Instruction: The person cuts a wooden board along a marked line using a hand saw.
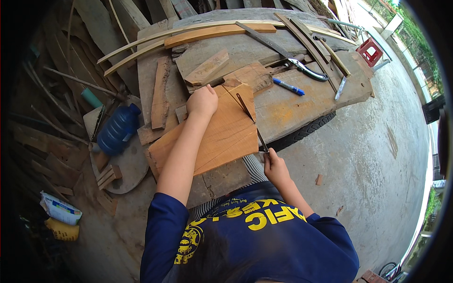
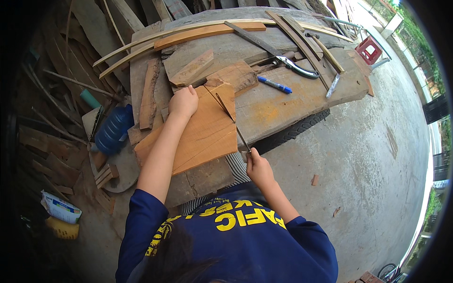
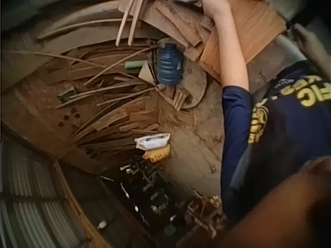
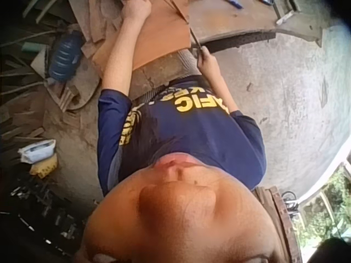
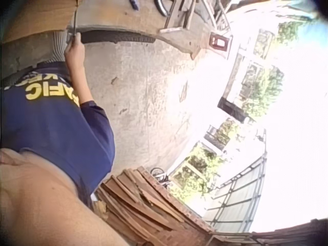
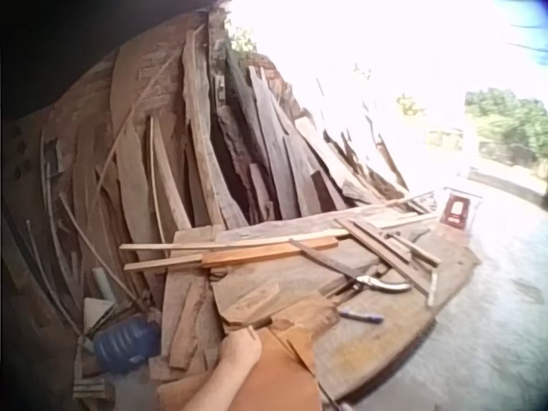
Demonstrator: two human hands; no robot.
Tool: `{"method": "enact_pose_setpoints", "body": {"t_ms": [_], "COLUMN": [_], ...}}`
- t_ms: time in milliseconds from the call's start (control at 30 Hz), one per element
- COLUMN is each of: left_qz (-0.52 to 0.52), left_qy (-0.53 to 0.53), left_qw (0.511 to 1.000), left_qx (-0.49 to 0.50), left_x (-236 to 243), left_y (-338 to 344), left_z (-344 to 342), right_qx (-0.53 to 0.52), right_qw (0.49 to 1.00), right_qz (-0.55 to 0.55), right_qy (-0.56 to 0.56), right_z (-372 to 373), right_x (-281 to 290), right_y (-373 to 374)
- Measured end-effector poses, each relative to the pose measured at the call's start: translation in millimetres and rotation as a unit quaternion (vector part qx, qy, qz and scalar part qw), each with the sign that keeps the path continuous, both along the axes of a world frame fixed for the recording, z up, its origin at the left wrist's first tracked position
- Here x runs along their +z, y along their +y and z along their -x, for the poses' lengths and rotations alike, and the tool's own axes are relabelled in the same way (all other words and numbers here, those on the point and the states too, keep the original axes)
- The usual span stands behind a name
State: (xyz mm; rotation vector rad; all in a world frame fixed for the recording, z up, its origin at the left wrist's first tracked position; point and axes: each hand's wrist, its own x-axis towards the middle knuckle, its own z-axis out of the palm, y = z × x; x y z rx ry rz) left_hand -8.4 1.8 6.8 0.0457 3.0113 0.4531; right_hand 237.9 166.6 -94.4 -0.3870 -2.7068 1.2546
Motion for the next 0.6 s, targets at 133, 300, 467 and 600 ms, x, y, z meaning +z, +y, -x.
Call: {"method": "enact_pose_setpoints", "body": {"t_ms": [133, 300, 467, 600], "left_qz": [-0.011, 0.002, 0.006, 0.003], "left_qy": [-0.021, -0.006, -0.013, 0.007], "left_qw": [1.0, 1.0, 1.0, 1.0], "left_qx": [0.004, 0.027, 0.004, -0.007], "left_x": [3, 4, 0, -6], "left_y": [1, 3, -1, -1], "left_z": [-2, -2, -2, 3], "right_qx": [0.016, 0.014, 0.003, 0.008], "right_qw": [0.999, 0.999, 0.999, 1.0], "right_qz": [-0.04, -0.04, -0.021, 0.011], "right_qy": [-0.003, -0.02, -0.029, 0.007], "right_z": [36, -25, -46, 0], "right_x": [34, -26, -29, 3], "right_y": [-3, 24, 23, -1]}}
